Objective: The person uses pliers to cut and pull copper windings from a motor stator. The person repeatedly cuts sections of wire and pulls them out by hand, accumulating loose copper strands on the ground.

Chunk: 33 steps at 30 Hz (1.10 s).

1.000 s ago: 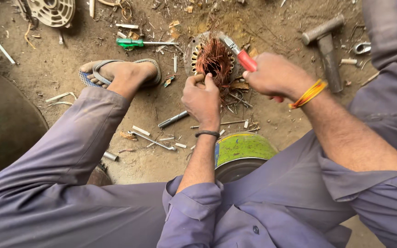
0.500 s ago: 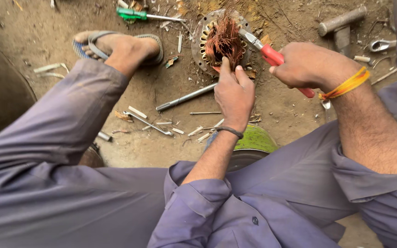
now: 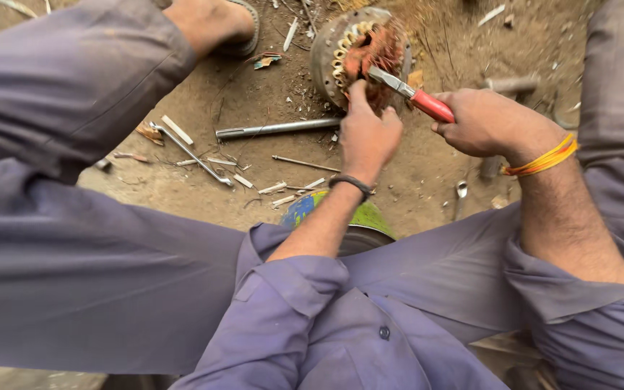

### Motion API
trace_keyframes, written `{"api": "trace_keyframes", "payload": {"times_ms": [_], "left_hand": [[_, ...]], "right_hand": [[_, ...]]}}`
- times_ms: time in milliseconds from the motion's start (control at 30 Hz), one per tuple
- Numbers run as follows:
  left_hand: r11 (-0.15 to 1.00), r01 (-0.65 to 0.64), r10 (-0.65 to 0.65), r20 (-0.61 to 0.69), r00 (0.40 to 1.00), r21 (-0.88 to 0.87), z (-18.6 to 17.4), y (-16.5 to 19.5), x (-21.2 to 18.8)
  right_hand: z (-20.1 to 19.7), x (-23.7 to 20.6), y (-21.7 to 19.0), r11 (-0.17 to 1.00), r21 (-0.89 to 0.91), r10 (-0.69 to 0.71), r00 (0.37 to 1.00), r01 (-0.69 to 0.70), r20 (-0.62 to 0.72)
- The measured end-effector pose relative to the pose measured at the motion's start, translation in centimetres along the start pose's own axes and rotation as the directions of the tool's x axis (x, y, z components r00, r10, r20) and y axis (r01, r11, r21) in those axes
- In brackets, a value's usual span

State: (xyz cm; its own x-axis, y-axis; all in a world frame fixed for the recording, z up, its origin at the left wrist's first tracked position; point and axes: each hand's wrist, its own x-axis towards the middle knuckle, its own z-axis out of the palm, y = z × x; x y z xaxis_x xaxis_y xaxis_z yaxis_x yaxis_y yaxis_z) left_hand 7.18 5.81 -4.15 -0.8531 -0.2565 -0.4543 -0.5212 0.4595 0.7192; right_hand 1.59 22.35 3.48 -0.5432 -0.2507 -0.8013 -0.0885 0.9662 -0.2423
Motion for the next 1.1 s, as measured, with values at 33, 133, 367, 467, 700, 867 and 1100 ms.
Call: {"api": "trace_keyframes", "payload": {"times_ms": [33, 133, 367, 467, 700, 867, 1100], "left_hand": [[0.998, 0.041, -0.042, 0.023, 0.999, 0.044, 0.2, 0.5, -0.2], [0.983, 0.177, -0.184, 0.152, 0.971, 0.053, 0.6, 2.2, -1.2], [0.953, 0.269, -0.226, 0.264, 0.938, -0.139, 0.7, 4.4, -2.0], [0.926, 0.257, -0.194, 0.235, 0.952, -0.277, 1.5, 4.9, -2.0], [0.873, 0.357, -0.271, 0.280, 0.921, -0.331, 2.3, 5.4, -2.0], [0.872, 0.368, -0.281, 0.285, 0.916, -0.324, 1.7, 6.0, -2.1], [0.850, 0.331, -0.273, 0.194, 0.942, -0.409, 2.5, 6.2, -3.2]], "right_hand": [[-0.4, 0.2, 0.3, 1.000, -0.014, -0.011, 1.000, 0.011, 0.008], [-1.9, 0.5, 0.8, 0.995, -0.083, 0.058, 0.996, -0.052, 0.074], [-4.7, 1.6, 0.0, 0.923, -0.385, 0.032, 0.998, -0.011, 0.050], [-4.6, 3.0, -1.2, 0.863, -0.499, 0.126, 0.989, -0.074, 0.072], [-5.6, 6.1, -0.8, 0.766, -0.631, 0.315, 0.927, -0.122, 0.203], [-6.4, 5.2, 0.0, 0.817, -0.570, 0.238, 0.952, -0.089, 0.192], [-5.0, 5.7, -2.5, 0.747, -0.620, 0.425, 0.890, -0.242, 0.164]]}}
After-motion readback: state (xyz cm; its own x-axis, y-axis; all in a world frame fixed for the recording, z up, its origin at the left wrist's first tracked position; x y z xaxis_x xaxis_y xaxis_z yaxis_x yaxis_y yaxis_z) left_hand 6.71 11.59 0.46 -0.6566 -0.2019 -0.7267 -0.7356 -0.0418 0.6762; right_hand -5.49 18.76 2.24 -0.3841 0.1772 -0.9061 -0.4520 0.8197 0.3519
